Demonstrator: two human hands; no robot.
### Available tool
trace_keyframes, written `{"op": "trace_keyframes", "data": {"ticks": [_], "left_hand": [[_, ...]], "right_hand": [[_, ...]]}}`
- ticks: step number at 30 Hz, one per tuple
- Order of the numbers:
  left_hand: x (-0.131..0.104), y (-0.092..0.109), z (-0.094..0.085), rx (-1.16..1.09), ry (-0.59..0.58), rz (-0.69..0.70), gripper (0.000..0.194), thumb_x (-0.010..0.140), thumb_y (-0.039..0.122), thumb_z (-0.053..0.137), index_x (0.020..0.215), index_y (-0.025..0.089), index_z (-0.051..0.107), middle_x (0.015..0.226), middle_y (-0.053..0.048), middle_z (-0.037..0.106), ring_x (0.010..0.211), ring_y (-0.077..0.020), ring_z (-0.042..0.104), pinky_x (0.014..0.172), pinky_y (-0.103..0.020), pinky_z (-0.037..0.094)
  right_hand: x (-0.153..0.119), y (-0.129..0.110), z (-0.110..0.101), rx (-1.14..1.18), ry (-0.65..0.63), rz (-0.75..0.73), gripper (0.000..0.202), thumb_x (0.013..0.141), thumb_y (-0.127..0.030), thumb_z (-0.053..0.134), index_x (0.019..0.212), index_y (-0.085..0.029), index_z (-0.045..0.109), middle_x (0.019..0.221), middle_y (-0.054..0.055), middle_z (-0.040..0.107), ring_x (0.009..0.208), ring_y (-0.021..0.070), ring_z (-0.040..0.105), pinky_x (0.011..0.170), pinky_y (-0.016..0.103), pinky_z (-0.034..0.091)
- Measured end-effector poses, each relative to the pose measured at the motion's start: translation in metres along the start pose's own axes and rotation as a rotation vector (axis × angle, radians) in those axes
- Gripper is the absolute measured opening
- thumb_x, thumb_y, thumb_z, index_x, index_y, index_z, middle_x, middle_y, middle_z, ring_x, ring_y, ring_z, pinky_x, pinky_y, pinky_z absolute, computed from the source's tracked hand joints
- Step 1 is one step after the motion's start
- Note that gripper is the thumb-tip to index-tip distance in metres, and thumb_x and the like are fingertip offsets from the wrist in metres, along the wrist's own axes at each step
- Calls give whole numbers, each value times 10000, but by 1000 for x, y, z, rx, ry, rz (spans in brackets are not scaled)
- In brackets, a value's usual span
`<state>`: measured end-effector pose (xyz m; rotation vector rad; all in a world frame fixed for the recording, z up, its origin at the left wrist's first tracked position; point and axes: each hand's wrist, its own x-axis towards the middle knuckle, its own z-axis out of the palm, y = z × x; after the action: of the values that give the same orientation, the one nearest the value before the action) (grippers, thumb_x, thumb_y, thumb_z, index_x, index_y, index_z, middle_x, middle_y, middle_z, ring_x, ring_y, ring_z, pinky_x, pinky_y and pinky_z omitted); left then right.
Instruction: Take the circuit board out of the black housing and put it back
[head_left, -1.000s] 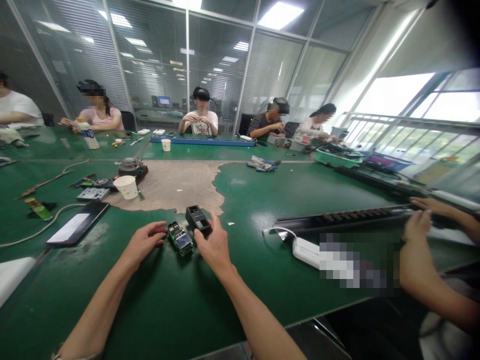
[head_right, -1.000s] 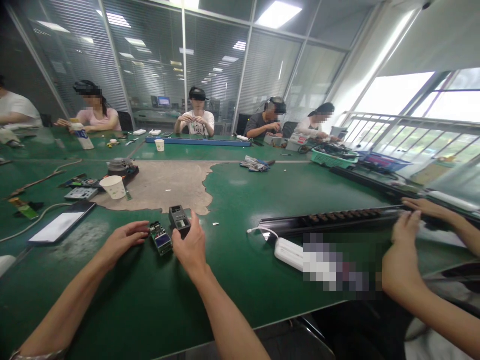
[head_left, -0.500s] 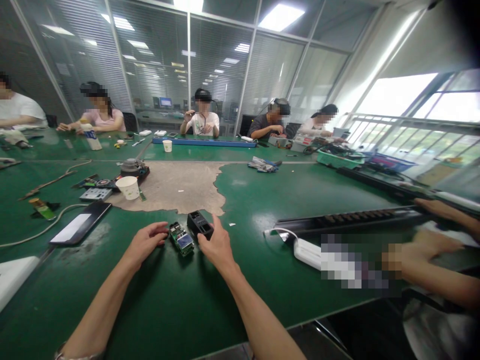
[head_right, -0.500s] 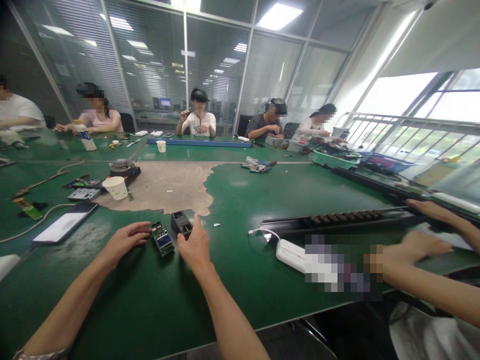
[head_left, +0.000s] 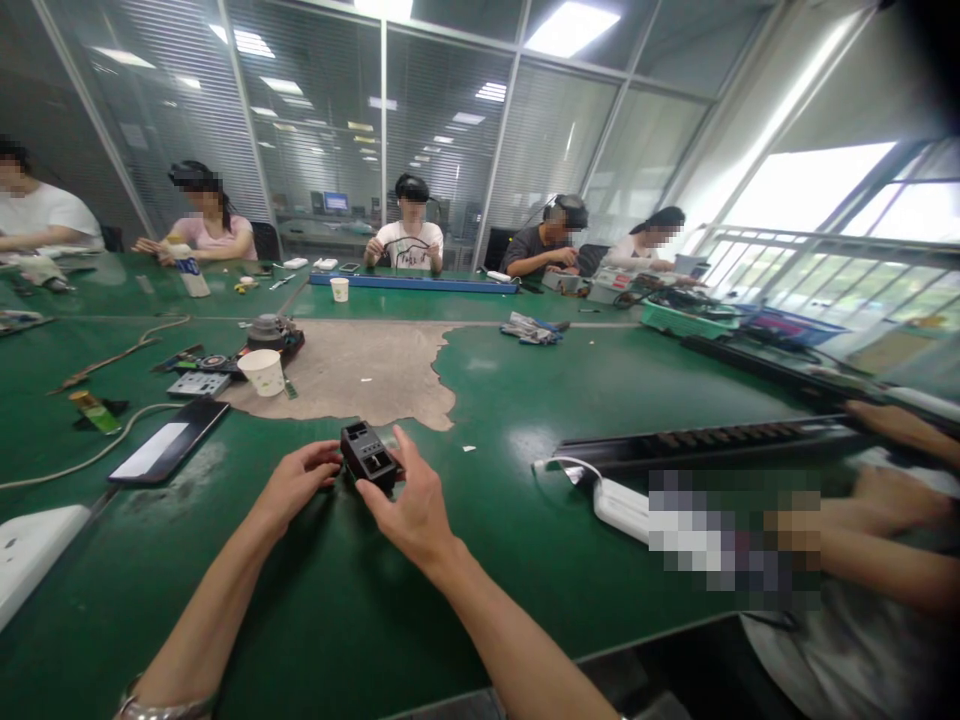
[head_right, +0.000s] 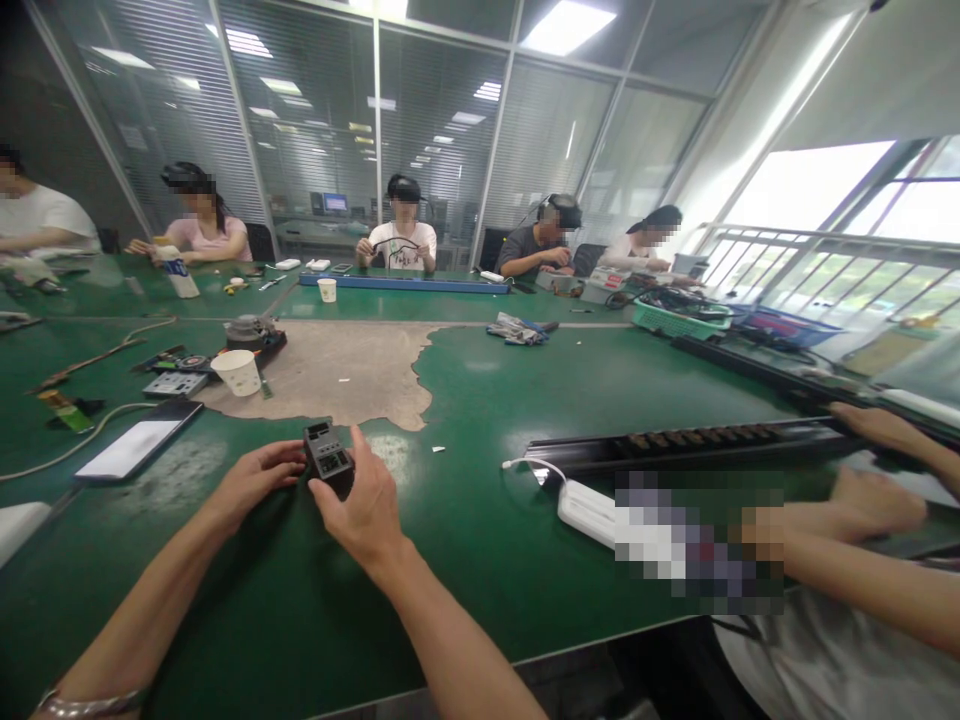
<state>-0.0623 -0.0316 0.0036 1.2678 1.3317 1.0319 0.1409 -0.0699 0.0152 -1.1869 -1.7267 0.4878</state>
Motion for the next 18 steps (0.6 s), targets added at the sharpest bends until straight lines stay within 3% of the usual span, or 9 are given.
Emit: {"op": "trace_keyframes", "data": {"ticks": [6, 12, 18], "left_hand": [[-1, 3, 0, 2, -23, 0, 561, 736, 365, 656, 1244, 139, 585, 1131, -129, 682, 1049, -265, 641, 836, -365, 513], [-3, 3, 0, 19, -36, 23, 532, 754, 344, 629, 1242, 139, 583, 1156, -136, 673, 1076, -281, 628, 844, -384, 506], [1, 0, -2, 3, -33, 18, 530, 743, 351, 645, 1230, 149, 590, 1137, -124, 684, 1059, -268, 637, 808, -352, 513]], "right_hand": [[-3, 2, 5, -92, -38, -9, 795, 793, -373, 678, 1464, -183, 299, 1205, 135, 625, 1093, 289, 609, 955, 458, 492], [3, -4, -6, -203, -163, -37, 830, 772, -364, 689, 1462, -143, 284, 1299, 170, 567, 1133, 309, 582, 969, 450, 471], [21, -14, -17, -238, -301, -60, 723, 757, -361, 699, 1386, -183, 389, 1094, 110, 672, 969, 284, 648, 843, 392, 512]]}}
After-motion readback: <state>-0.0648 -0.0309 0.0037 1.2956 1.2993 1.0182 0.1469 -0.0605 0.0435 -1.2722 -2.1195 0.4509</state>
